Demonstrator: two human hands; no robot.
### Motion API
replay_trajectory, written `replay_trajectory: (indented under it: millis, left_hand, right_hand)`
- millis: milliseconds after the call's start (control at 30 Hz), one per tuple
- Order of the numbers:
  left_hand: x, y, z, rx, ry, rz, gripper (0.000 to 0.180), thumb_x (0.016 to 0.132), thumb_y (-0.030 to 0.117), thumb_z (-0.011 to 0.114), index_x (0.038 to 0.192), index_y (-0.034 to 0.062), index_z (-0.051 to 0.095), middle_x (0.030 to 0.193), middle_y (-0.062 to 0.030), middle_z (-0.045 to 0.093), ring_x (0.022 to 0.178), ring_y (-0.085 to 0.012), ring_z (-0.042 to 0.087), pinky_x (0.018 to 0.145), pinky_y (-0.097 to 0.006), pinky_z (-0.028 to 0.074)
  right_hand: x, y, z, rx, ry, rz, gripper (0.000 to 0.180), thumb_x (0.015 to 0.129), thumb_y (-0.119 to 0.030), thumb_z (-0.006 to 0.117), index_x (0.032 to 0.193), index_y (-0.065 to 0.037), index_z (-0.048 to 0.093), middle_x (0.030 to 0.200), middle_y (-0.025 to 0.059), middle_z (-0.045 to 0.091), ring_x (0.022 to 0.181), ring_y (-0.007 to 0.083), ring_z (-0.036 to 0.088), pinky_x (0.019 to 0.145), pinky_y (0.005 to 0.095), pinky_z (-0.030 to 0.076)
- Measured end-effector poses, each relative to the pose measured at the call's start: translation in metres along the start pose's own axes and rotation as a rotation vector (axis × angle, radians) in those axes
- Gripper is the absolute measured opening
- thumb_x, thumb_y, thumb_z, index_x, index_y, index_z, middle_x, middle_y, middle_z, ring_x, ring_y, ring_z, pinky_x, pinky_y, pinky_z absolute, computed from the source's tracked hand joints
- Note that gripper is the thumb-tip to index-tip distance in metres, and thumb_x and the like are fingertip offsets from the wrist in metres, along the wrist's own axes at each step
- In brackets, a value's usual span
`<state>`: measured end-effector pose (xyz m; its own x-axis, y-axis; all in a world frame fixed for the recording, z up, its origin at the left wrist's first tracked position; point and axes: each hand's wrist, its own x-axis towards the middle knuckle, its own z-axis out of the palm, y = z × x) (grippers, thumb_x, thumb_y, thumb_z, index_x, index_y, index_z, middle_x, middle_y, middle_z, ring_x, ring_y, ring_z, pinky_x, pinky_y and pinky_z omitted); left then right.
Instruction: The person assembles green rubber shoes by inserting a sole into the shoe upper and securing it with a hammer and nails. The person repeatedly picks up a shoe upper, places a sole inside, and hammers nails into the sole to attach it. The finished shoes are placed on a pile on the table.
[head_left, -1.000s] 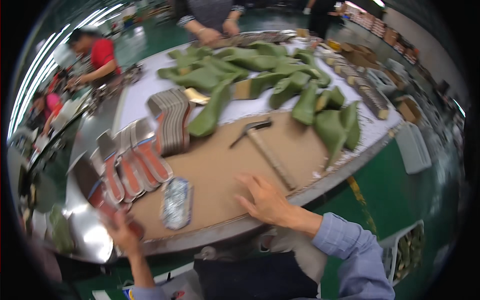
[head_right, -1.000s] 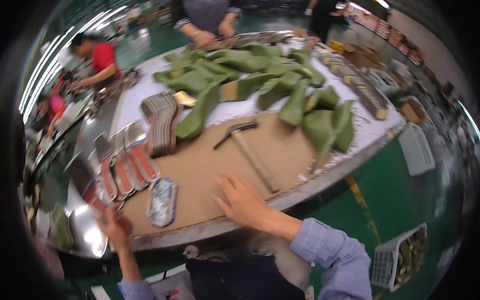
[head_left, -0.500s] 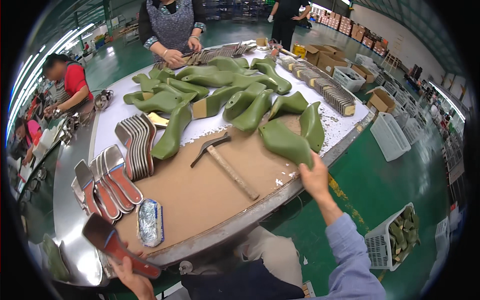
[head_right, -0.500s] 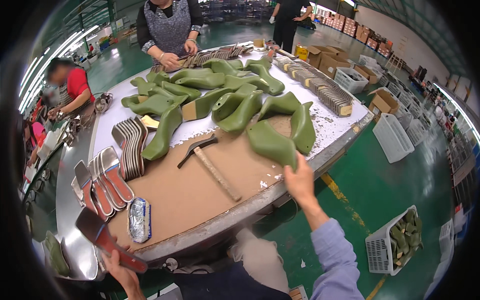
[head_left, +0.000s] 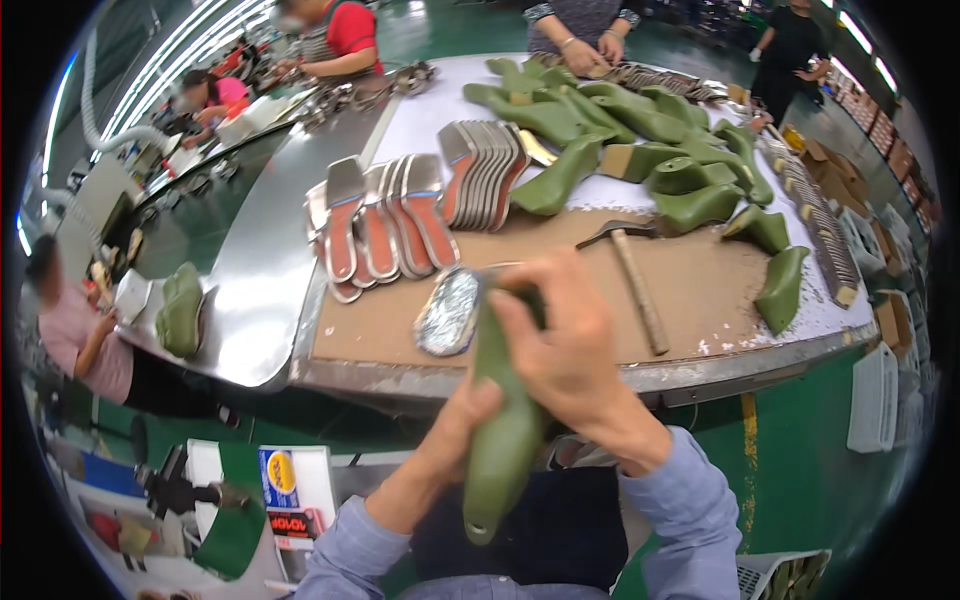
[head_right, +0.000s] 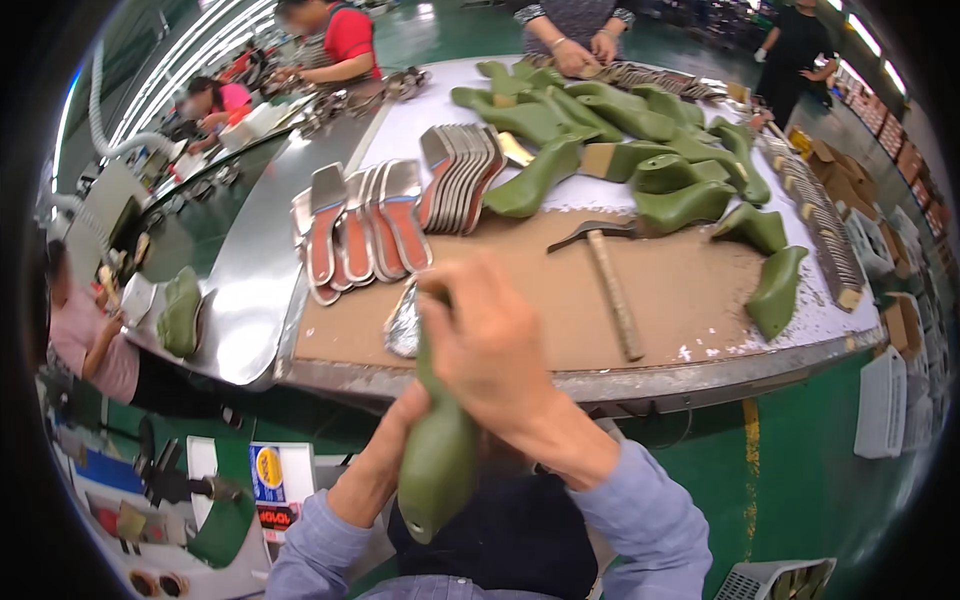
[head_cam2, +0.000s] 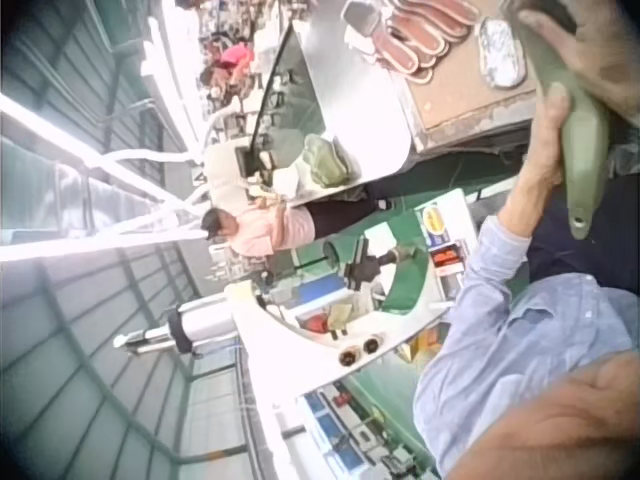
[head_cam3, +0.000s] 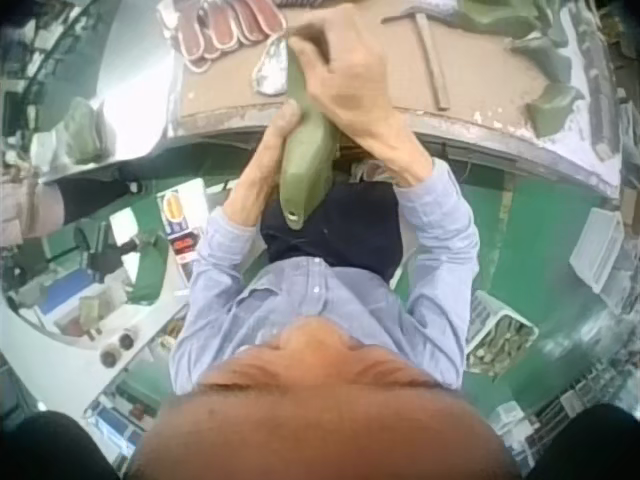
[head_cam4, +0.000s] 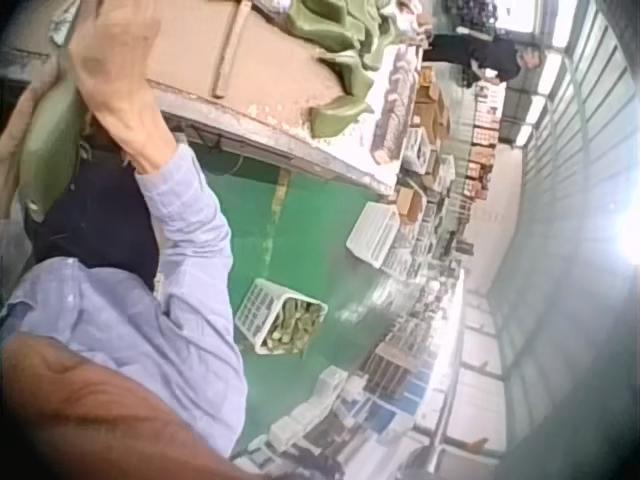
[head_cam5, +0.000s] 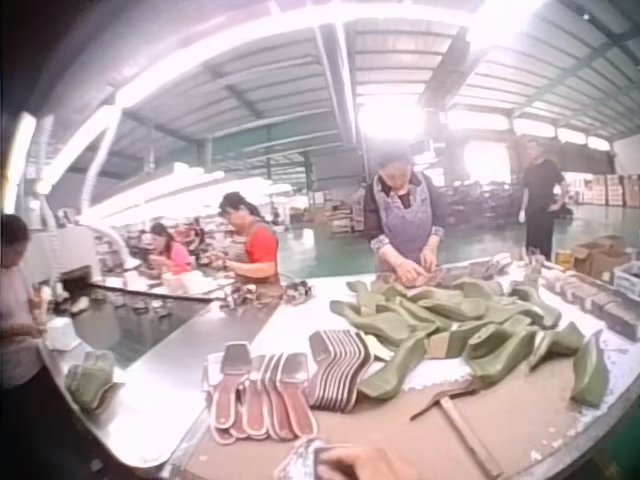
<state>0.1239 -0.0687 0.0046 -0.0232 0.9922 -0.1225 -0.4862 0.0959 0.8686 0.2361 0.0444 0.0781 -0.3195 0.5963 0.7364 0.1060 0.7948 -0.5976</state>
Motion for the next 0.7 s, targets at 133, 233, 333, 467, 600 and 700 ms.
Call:
replay_trajectory:
  millis: [133,233,333,467,600,700]
  left_hand:
    - [-0.044,0.011,-0.027,-0.486,0.134,-0.013,0.065,0.095,0.060,0.052,0.125,0.0020,0.054,0.097,-0.0148,0.066,0.079,-0.0244,0.067,0.068,-0.035,0.058]
    - [-0.034,0.007,-0.041,-0.546,0.193,0.247,0.066,0.099,0.060,0.042,0.127,0.0029,0.057,0.106,-0.0169,0.068,0.085,-0.0278,0.068,0.070,-0.037,0.059]
    - [-0.019,-0.002,-0.076,-0.033,0.466,0.458,0.068,0.100,0.061,0.039,0.132,0.0031,0.054,0.112,-0.0167,0.066,0.092,-0.0275,0.067,0.075,-0.038,0.060]
    - [-0.026,0.057,-0.050,-0.190,0.121,0.871,0.071,0.102,0.054,0.043,0.150,0.0036,0.034,0.137,-0.0238,0.053,0.120,-0.0332,0.059,0.097,-0.049,0.053]
    - [-0.047,0.034,-0.107,-0.110,0.562,0.703,0.058,0.099,0.037,0.051,0.146,0.0048,0.040,0.137,-0.0248,0.053,0.122,-0.0386,0.057,0.103,-0.050,0.048]
    - [-0.099,0.007,-0.146,0.108,0.711,0.485,0.050,0.093,0.020,0.056,0.140,0.0026,0.049,0.132,-0.0200,0.057,0.120,-0.0318,0.060,0.105,-0.043,0.047]
  right_hand:
    - [-0.018,-0.023,0.030,0.075,-0.027,-0.105,0.068,0.082,-0.012,0.080,0.137,-0.004,0.041,0.127,0.0179,0.054,0.113,0.0354,0.058,0.093,0.0415,0.050]
    - [-0.099,-0.030,0.025,0.935,-0.485,0.683,0.094,0.079,-0.023,0.087,0.145,0.000,0.024,0.136,0.0179,0.047,0.128,0.0255,0.048,0.100,0.0383,0.050]
    - [-0.105,-0.034,0.021,0.847,-0.733,0.758,0.090,0.077,-0.019,0.089,0.141,0.003,0.029,0.139,0.0204,0.046,0.131,0.0262,0.046,0.103,0.0389,0.046]
    - [-0.094,0.006,0.015,0.379,-0.539,0.261,0.077,0.075,-0.011,0.089,0.130,-0.003,0.036,0.128,0.0181,0.055,0.118,0.0247,0.058,0.101,0.0381,0.046]
    - [-0.095,0.014,0.031,0.057,-0.588,0.028,0.065,0.073,-0.008,0.084,0.129,-0.007,0.049,0.105,0.0173,0.056,0.095,0.0346,0.060,0.081,0.0436,0.050]
    - [-0.098,0.007,0.042,-0.091,-0.696,-0.013,0.063,0.073,-0.009,0.079,0.131,-0.010,0.055,0.101,0.0154,0.052,0.091,0.0331,0.056,0.074,0.0457,0.050]
